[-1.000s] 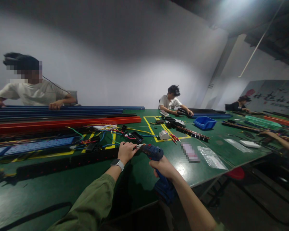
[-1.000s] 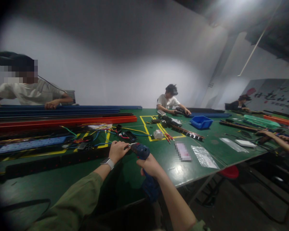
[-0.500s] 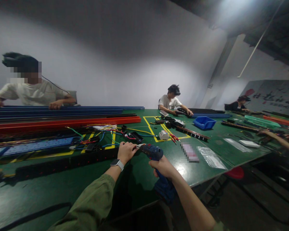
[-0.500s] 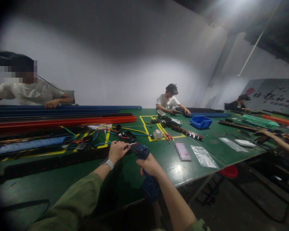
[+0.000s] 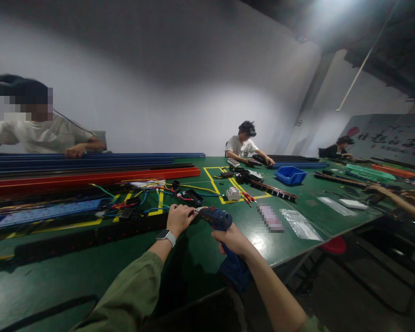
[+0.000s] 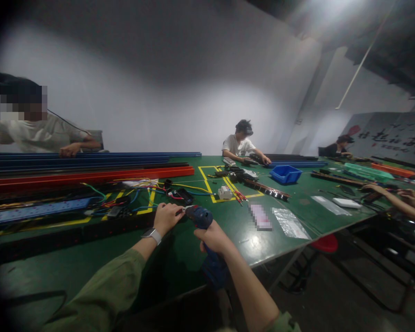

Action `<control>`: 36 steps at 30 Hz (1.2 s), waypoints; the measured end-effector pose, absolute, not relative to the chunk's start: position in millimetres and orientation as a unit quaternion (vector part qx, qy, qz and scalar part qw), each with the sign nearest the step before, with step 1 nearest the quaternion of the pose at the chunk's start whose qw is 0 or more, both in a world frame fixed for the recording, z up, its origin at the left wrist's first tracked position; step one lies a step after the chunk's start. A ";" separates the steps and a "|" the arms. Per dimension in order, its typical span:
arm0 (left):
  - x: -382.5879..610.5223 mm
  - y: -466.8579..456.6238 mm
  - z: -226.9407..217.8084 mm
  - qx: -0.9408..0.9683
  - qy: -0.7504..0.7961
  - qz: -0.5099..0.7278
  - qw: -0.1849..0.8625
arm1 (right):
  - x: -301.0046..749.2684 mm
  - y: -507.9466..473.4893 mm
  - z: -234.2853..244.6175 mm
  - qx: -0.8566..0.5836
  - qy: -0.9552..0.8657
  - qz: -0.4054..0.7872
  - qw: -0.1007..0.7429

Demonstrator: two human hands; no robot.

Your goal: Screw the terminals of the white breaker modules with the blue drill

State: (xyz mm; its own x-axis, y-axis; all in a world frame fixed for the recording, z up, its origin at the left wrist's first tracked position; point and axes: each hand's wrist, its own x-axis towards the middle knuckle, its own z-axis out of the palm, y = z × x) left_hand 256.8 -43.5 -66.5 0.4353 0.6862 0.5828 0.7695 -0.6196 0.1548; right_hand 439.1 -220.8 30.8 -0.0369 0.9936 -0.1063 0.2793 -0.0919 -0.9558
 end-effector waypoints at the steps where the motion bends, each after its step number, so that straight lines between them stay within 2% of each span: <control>1: 256.9 -43.3 -66.7 -0.844 -0.432 -0.310 0.067 | 439.4 -220.6 30.2 -0.577 -0.553 0.462 0.384; 36: 256.5 -42.8 -68.9 -0.842 -0.426 -0.323 0.074 | 439.9 -220.6 27.3 -0.588 -0.531 0.465 0.394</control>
